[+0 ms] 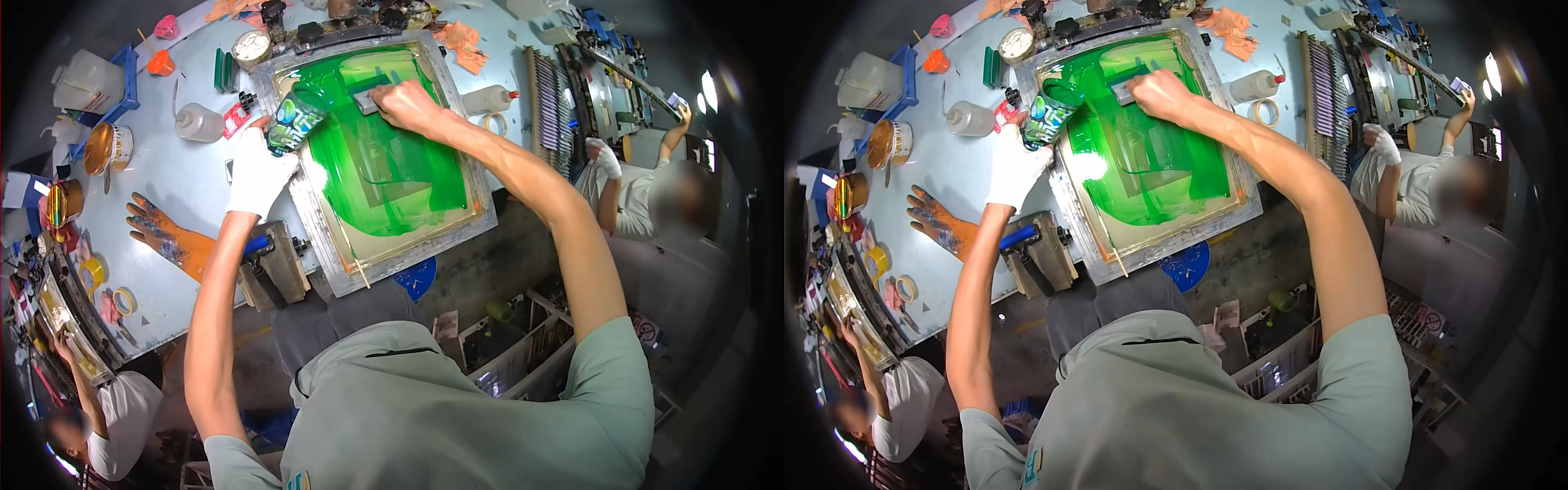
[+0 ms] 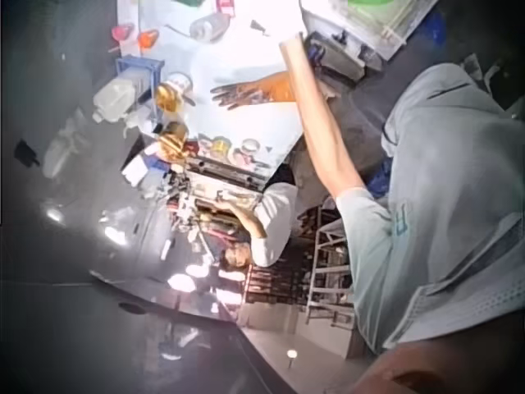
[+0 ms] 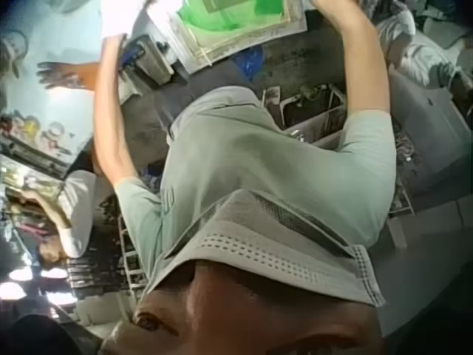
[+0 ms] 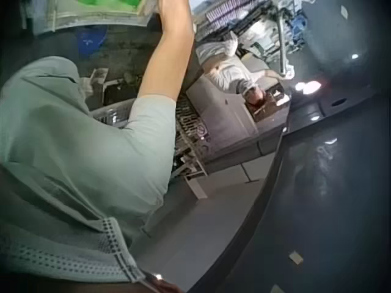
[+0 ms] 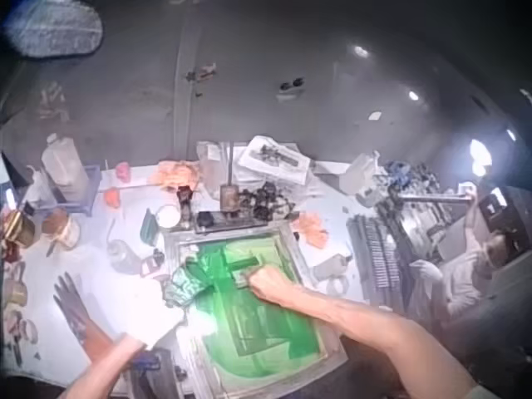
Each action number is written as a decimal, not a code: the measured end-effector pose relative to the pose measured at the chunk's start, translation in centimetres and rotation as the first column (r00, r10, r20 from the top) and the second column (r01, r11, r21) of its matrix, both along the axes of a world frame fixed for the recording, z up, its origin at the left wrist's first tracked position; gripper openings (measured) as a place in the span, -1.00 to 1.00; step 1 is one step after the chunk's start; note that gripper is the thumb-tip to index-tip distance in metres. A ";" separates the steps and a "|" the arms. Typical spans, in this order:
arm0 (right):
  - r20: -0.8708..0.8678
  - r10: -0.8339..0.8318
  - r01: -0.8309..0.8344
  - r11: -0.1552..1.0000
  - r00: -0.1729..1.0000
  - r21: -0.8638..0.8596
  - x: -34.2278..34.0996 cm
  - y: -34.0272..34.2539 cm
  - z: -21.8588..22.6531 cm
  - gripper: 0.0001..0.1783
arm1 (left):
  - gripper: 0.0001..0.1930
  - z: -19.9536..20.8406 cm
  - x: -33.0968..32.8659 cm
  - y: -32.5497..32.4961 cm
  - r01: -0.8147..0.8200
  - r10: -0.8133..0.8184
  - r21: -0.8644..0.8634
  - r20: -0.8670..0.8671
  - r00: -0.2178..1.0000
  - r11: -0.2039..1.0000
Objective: Applying green ink to a component using a screen printing frame and squeegee.
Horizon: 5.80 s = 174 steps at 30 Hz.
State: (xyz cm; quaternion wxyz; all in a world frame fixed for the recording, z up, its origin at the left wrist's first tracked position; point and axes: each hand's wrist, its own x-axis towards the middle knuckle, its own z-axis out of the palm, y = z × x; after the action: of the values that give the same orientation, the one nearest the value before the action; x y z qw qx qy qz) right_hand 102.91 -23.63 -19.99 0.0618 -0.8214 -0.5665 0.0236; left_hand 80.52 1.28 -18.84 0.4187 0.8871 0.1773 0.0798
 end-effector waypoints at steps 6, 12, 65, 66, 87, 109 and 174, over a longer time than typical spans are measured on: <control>-0.416 -0.030 0.094 0.987 0.909 0.133 0.3 -2.8 3.5 -0.54 | -0.25 1.4 0.6 0.0 0.021 -0.021 0.000 -0.078 0.997 1.000; -0.974 -0.092 0.727 0.681 0.206 0.089 -2.3 -6.6 2.7 -0.71 | -0.31 1.3 1.8 -1.6 0.107 -0.107 0.003 -0.031 0.994 0.994; 0.009 0.071 -0.067 0.965 0.997 -0.255 1.6 -3.1 6.2 -0.80 | -0.22 2.0 -0.4 -2.1 -0.067 0.068 -0.243 -0.004 0.998 0.968; -0.024 0.099 -0.102 0.977 0.995 -0.188 0.9 -4.5 6.4 -0.87 | -0.24 1.8 -0.5 -2.3 -0.057 0.059 -0.279 0.001 0.998 0.959; 0.008 -0.581 0.568 0.793 0.814 -0.219 8.6 2.5 3.1 -0.48 | -0.22 0.8 -0.9 -2.0 -0.079 0.097 -0.307 0.044 0.994 0.949; -0.012 0.084 -0.084 0.996 0.996 0.032 -2.0 0.3 0.1 -0.80 | -0.22 1.1 -0.4 -1.3 -0.106 0.107 -0.050 0.031 0.994 0.993; 0.068 -0.383 0.388 0.891 0.921 -0.238 7.0 1.3 4.4 -0.60 | -0.15 0.5 -1.5 -3.3 -0.102 0.113 -0.308 0.016 0.994 0.946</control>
State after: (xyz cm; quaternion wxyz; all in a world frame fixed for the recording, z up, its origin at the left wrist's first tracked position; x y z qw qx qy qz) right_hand 109.92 -22.32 -15.59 -0.0431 -0.9187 -0.3858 0.0733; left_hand 79.02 -1.98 -18.37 0.5492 0.7989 0.2287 0.0886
